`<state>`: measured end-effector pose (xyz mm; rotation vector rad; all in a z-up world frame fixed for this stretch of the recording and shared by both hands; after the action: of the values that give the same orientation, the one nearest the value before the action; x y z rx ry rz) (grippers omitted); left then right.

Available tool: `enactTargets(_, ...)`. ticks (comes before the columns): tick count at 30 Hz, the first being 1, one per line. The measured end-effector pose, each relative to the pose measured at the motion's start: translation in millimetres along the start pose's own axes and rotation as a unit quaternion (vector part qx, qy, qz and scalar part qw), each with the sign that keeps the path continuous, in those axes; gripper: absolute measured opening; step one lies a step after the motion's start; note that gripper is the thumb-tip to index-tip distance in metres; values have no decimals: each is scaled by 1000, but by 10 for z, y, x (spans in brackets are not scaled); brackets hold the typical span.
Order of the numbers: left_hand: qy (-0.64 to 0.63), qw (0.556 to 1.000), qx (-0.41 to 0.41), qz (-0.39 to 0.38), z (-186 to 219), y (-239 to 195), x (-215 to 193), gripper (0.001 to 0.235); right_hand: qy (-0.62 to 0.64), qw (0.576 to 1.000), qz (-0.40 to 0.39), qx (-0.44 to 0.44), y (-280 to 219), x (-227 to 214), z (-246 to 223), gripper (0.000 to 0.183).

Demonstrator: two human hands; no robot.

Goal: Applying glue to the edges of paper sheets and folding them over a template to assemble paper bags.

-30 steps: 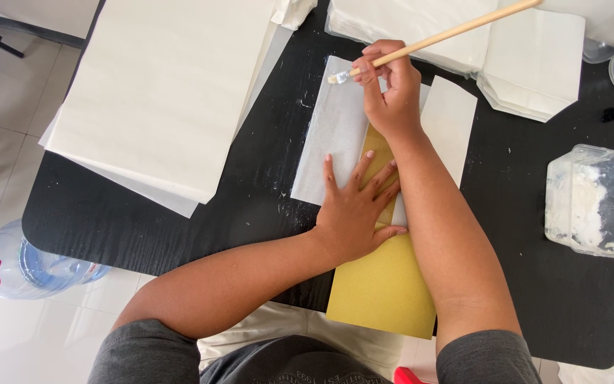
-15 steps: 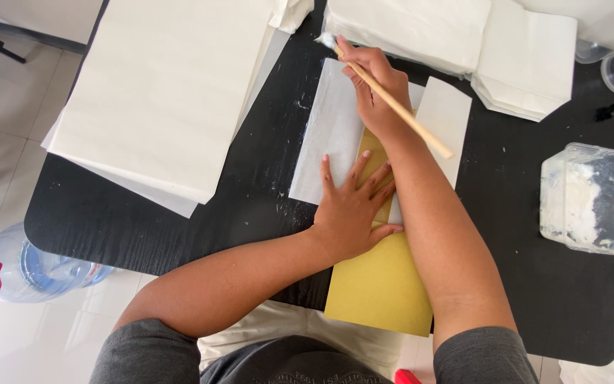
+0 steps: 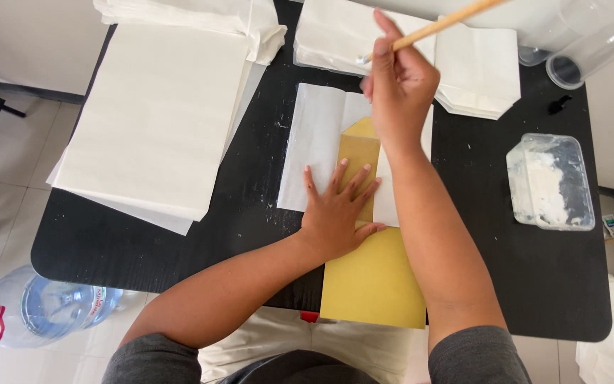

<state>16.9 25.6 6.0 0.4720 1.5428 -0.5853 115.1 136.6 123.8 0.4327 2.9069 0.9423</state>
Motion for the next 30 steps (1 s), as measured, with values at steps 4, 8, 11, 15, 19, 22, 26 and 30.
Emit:
enactTargets(4,12,1000,1,26,-1,1,81,84,23,994,-72,83,94,-176,-349,53)
enactTargets(8,18,999,1,32,-18,17,86,84,263,942,-145,150,-4,-497,-522,56)
enactTargets(11,10,1000,8,27,-13,12,90,83,311,930,-66,183,-123,-852,-649,55)
enactTargets(15,4,998,12,61,-9,11,92,83,265,937,96,206,-256,-1511,-618,49)
enactTargets(19,15,999,27,37,-5,8,73,83,147,975,43,162,-426,-2280,-490,31)
enactTargets(22,-4,1000,25,6,-5,14,61,84,-156,978,27,136,-509,-2563,-717,43)
enactTargets(26,-6,1000,21,15,-18,23,77,85,-392,889,46,231,-531,-2891,-638,30)
enactTargets(30,9,998,18,52,-31,12,116,85,-450,853,45,261,-610,-3064,-351,21)
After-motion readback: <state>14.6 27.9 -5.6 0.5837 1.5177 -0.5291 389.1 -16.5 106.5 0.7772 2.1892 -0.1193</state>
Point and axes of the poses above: each hand's wrist, its own y-axis towards the middle knuckle, its own x-axis out of the palm, z = x × y, the point moved 3 cm from there along y, towards the middle knuckle, and after that the axes turned 4 degrees about y, right-handed, at the moved point
